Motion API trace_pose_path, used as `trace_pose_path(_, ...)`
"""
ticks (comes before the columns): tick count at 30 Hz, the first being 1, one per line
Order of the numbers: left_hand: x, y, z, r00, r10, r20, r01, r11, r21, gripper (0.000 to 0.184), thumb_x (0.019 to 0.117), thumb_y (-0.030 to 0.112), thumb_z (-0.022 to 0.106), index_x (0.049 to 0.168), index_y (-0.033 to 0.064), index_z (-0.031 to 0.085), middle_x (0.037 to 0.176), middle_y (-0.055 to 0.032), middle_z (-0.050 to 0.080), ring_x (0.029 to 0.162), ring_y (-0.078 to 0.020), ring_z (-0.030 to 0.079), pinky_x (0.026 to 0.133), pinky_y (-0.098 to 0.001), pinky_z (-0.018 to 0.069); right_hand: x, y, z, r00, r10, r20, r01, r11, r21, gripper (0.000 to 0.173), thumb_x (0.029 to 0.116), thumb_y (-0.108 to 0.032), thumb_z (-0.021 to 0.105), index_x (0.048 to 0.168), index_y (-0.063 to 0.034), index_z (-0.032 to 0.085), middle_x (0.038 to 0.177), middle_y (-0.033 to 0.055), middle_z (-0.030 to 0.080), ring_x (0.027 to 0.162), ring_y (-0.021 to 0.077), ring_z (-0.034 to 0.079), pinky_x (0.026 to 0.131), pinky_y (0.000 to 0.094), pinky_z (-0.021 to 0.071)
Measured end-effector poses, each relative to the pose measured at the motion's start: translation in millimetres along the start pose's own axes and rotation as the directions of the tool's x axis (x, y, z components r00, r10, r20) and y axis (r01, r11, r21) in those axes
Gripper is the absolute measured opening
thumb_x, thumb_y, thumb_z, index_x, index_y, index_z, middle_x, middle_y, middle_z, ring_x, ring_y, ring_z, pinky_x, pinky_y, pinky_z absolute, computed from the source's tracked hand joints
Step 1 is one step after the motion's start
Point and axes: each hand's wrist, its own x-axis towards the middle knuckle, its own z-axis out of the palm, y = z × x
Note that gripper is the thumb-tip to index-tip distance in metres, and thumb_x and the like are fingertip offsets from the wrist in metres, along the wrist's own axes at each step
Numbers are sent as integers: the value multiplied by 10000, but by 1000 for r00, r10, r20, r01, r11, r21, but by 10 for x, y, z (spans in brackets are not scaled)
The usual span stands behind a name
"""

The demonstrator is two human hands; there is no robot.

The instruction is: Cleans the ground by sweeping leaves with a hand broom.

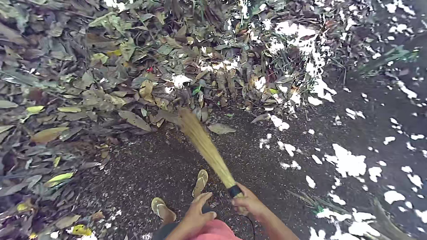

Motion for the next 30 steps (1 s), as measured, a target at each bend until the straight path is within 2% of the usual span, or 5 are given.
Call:
trace_pose_path(5,-7,-286,-184,946,-180,-271,108,960,-260,613,920,242,681,1470,45,497,1361,-175,626,1183,-277,654,986,-470,551,40,592,-1052,953,53,-299,5,982,190,1151,752,-9,721,1639,-279,39,1079,176,620,744,282,660,595,448,584)
trace_pose_path(8,-212,-610,-267,867,-328,-375,207,922,-326,585,927,207,671,1450,13,498,1325,-213,632,1170,-318,650,980,-511,541,652,360,-1148,931,139,-338,6,919,395,890,893,-34,645,1593,-264,147,994,145,612,726,246,637,608,418,561)
trace_pose_path(15,-432,-877,-499,762,-425,-489,291,899,-328,537,965,220,647,1447,29,507,1306,-195,650,1157,-293,659,971,-493,544,1731,-677,377,957,86,279,-130,981,143,1010,889,-69,648,1636,-327,19,985,126,601,712,214,621,622,389,556)
trace_pose_path(22,-455,-1328,-956,678,-552,-486,426,834,-351,489,1006,181,611,1454,21,498,1298,-241,635,1121,-366,654,949,-550,535,769,-598,8,864,-6,503,46,997,-68,1112,730,-115,728,1644,-288,118,1079,159,647,727,235,644,606,411,562)
trace_pose_path(30,-439,-1674,-1384,654,-612,-444,462,788,-406,478,996,177,615,1431,4,523,1284,-256,640,1127,-373,658,972,-552,531,161,-109,-536,996,-75,-56,89,946,312,1155,762,-76,740,1637,-289,16,1150,179,643,841,283,691,666,435,606)
